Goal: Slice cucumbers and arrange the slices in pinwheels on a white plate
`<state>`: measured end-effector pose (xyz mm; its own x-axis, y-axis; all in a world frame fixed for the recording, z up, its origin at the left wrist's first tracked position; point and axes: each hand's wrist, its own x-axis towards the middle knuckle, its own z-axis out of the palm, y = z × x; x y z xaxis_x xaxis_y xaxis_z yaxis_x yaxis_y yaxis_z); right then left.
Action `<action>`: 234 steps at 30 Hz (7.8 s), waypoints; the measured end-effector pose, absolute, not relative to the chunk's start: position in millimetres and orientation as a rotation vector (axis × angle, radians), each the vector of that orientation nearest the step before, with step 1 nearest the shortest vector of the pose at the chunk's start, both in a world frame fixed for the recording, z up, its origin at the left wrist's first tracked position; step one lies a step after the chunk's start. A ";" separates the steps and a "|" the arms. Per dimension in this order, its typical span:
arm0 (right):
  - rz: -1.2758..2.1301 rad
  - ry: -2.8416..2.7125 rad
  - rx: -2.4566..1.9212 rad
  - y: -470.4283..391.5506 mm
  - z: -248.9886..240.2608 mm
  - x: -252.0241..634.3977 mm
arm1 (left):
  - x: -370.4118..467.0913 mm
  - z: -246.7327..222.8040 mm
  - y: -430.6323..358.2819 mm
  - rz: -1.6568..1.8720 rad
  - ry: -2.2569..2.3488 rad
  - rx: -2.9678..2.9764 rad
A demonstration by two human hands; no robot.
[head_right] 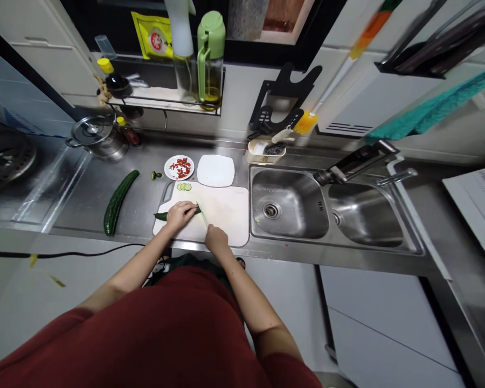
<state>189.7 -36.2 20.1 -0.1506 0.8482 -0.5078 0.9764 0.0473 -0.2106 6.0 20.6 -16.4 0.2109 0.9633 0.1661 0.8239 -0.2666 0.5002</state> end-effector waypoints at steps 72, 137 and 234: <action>-0.807 2.079 1.904 -11.4 23.7 171.4 | 7.3 -11.8 18.6 0.631 1.695 2.165; -0.836 2.033 1.909 -64.8 34.0 217.2 | 11.2 -7.6 18.2 0.639 1.712 2.098; -0.526 2.127 2.649 -53.1 -2.4 258.6 | 10.1 -9.1 105.5 0.765 2.289 1.535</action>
<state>258.6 -53.1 -2.4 0.2051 0.9774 -0.0504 0.8882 -0.2075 -0.4099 10.1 105.5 -9.1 -0.3959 0.9163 0.0598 0.7680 0.2947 0.5687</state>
